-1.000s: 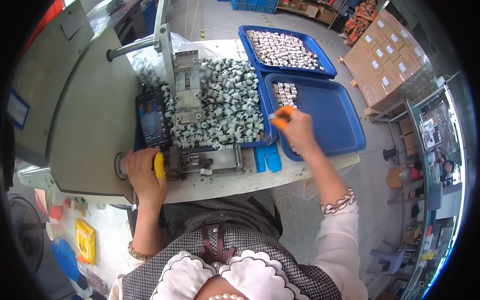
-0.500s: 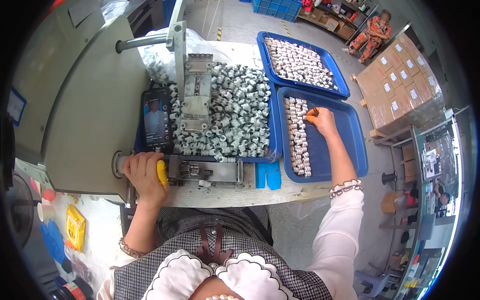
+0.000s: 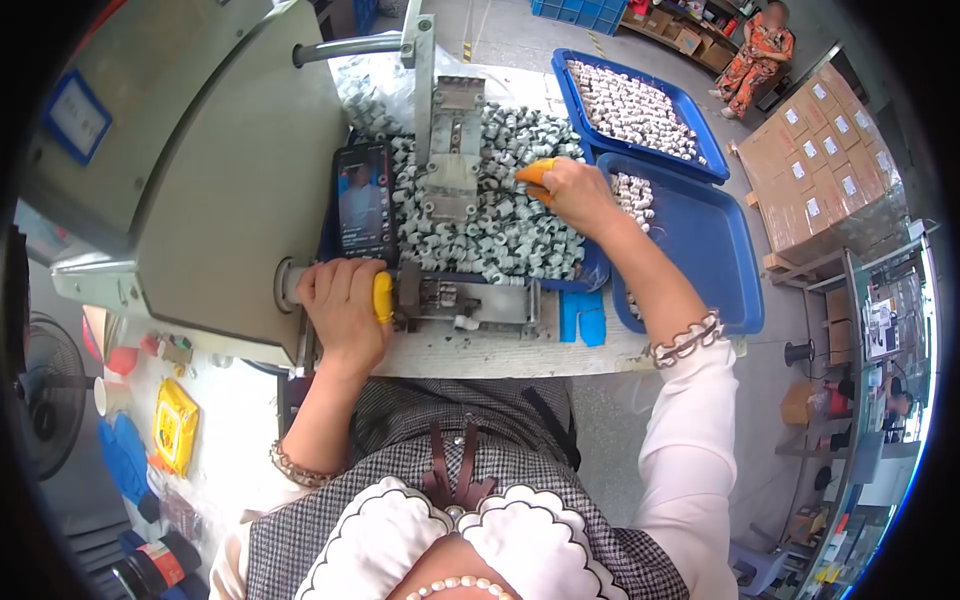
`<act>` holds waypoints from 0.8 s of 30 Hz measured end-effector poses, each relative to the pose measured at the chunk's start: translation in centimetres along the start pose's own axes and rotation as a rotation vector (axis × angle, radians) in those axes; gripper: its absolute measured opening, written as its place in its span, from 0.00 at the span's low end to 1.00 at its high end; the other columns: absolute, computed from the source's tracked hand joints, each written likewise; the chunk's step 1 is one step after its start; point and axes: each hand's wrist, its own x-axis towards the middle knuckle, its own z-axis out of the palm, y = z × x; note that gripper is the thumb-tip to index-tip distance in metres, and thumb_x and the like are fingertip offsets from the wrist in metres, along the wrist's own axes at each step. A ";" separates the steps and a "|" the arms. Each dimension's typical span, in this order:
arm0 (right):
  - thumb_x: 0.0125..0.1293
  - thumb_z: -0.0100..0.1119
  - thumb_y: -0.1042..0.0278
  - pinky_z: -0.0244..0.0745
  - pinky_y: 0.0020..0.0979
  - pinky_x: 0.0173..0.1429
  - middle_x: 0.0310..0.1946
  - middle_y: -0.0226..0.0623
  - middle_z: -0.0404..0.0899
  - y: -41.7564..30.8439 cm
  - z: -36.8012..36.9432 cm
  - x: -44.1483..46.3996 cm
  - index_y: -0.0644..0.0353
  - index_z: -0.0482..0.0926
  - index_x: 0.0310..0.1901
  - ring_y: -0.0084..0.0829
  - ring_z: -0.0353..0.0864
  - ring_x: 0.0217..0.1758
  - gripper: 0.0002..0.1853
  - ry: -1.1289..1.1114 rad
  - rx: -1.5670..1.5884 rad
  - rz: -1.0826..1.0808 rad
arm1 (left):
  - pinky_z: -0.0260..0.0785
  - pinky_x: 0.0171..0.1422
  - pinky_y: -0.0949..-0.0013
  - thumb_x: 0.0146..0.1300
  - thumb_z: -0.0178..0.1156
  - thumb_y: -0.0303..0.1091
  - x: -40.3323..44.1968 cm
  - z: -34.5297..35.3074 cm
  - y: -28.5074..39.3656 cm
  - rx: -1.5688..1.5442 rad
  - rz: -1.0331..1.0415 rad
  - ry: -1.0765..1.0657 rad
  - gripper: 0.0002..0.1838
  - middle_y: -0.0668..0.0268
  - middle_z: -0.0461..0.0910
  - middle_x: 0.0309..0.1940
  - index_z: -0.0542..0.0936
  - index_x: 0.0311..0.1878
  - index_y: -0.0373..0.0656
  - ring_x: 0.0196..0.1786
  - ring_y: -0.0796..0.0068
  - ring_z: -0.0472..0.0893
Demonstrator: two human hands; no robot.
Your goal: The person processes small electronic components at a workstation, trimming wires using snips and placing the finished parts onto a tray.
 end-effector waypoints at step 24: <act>0.56 0.68 0.72 0.76 0.24 0.42 0.37 0.34 0.84 -14.5 -5.3 -3.6 0.64 0.81 0.49 0.19 0.80 0.35 0.17 -0.213 0.994 0.540 | 0.56 0.66 0.53 0.42 0.61 0.20 2.7 -3.1 2.0 -0.405 0.057 0.018 0.16 0.67 0.81 0.37 0.79 0.38 0.44 0.45 0.65 0.79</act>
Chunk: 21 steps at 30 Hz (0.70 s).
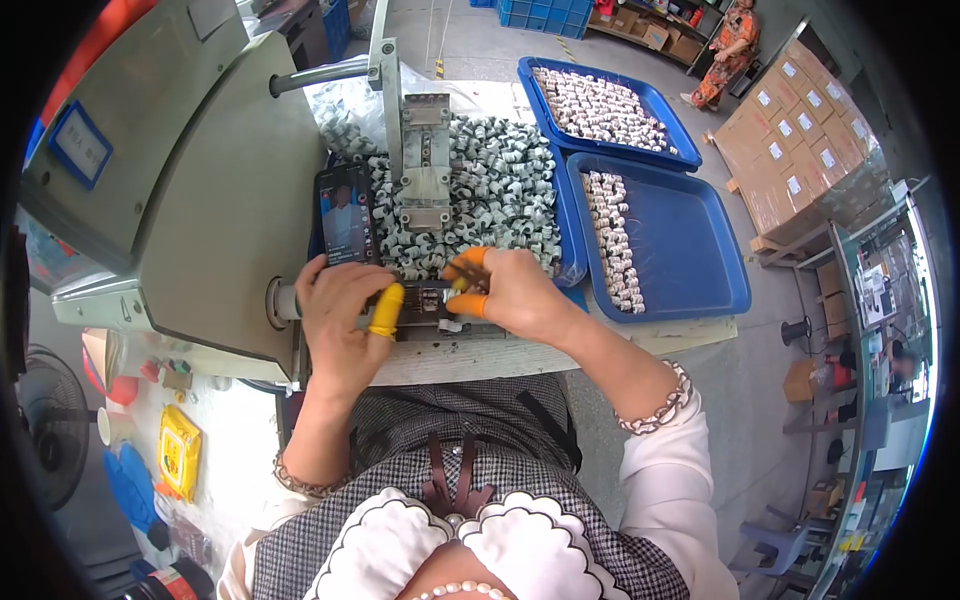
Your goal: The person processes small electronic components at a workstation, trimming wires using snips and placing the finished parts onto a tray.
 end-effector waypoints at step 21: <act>0.53 0.72 0.68 0.74 0.27 0.34 0.25 0.42 0.83 -0.3 1.2 2.2 0.66 0.85 0.37 0.20 0.77 0.25 0.12 0.012 -0.150 -0.075 | 0.55 0.65 0.55 0.42 0.60 0.25 -1.5 -0.3 -1.9 0.369 -0.180 -0.296 0.22 0.65 0.79 0.42 0.80 0.47 0.44 0.50 0.63 0.75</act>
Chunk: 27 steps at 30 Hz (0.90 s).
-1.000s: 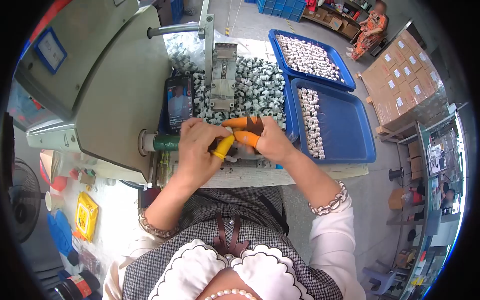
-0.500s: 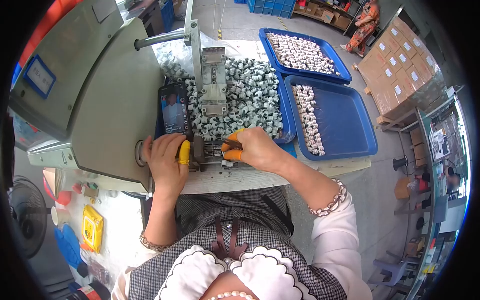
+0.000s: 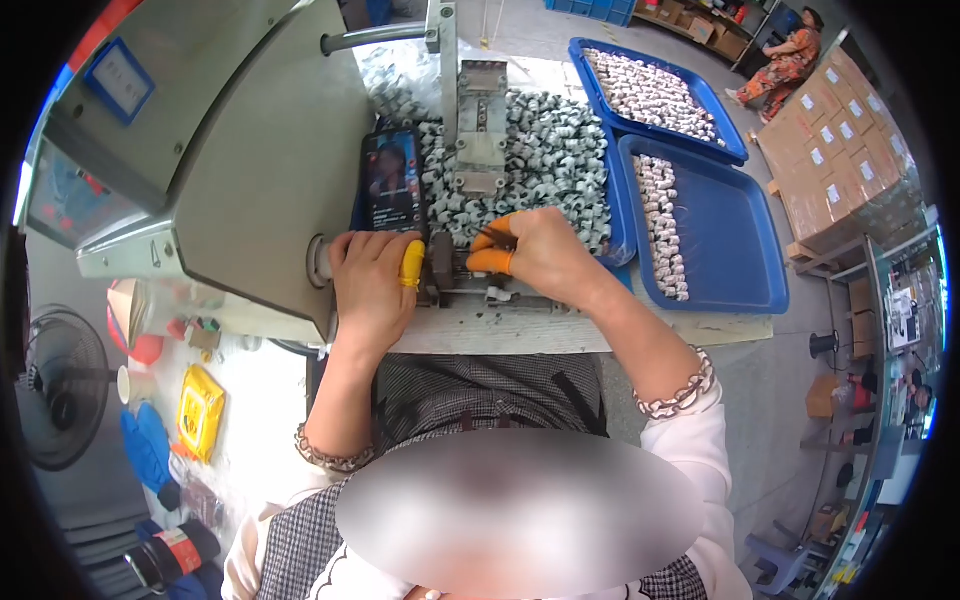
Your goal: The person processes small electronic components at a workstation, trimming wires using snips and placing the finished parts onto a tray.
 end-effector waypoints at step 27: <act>0.56 0.67 0.68 0.76 0.27 0.33 0.27 0.44 0.84 -0.4 1.2 -0.6 0.64 0.85 0.38 0.29 0.84 0.26 0.10 0.059 -0.195 -0.092 | 0.62 0.49 0.59 0.42 0.63 0.32 0.9 1.1 -1.1 0.016 0.051 0.028 0.08 0.64 0.75 0.30 0.79 0.27 0.42 0.39 0.62 0.74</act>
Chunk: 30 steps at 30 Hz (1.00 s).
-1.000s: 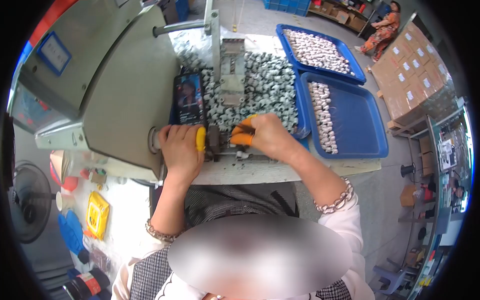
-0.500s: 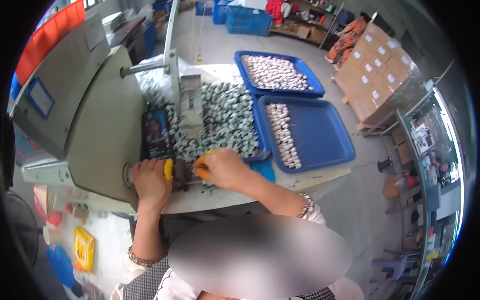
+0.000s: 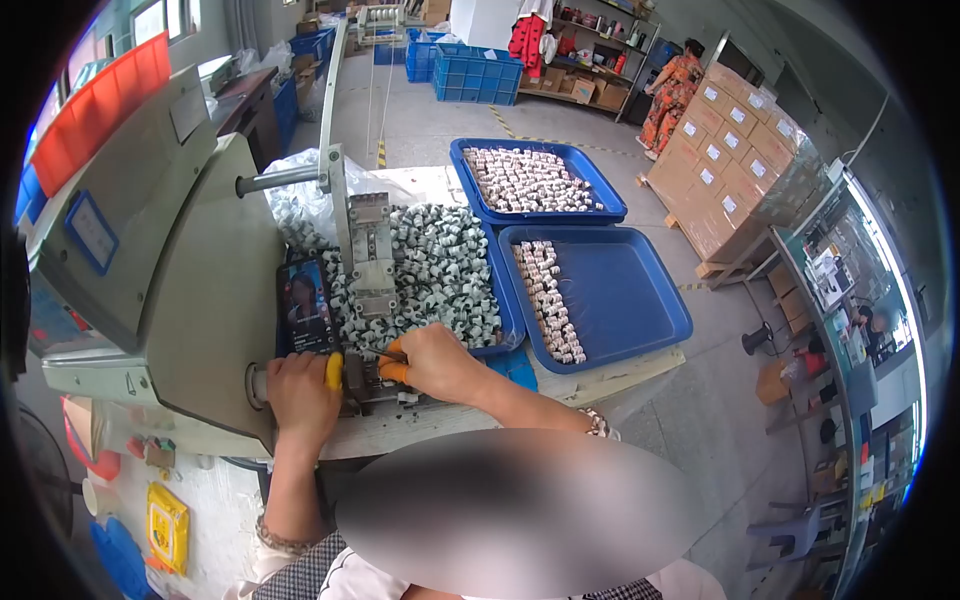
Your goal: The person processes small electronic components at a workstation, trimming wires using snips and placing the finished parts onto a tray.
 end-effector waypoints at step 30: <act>0.49 0.67 0.70 0.66 0.25 0.19 0.23 0.24 0.70 5.2 0.6 5.3 0.53 0.83 0.31 0.22 0.72 0.22 0.06 0.559 -0.652 -1.006 | 0.51 0.71 0.49 0.41 0.61 0.23 -1.2 -0.6 -0.3 -0.257 0.053 0.233 0.19 0.65 0.78 0.45 0.80 0.43 0.42 0.53 0.63 0.75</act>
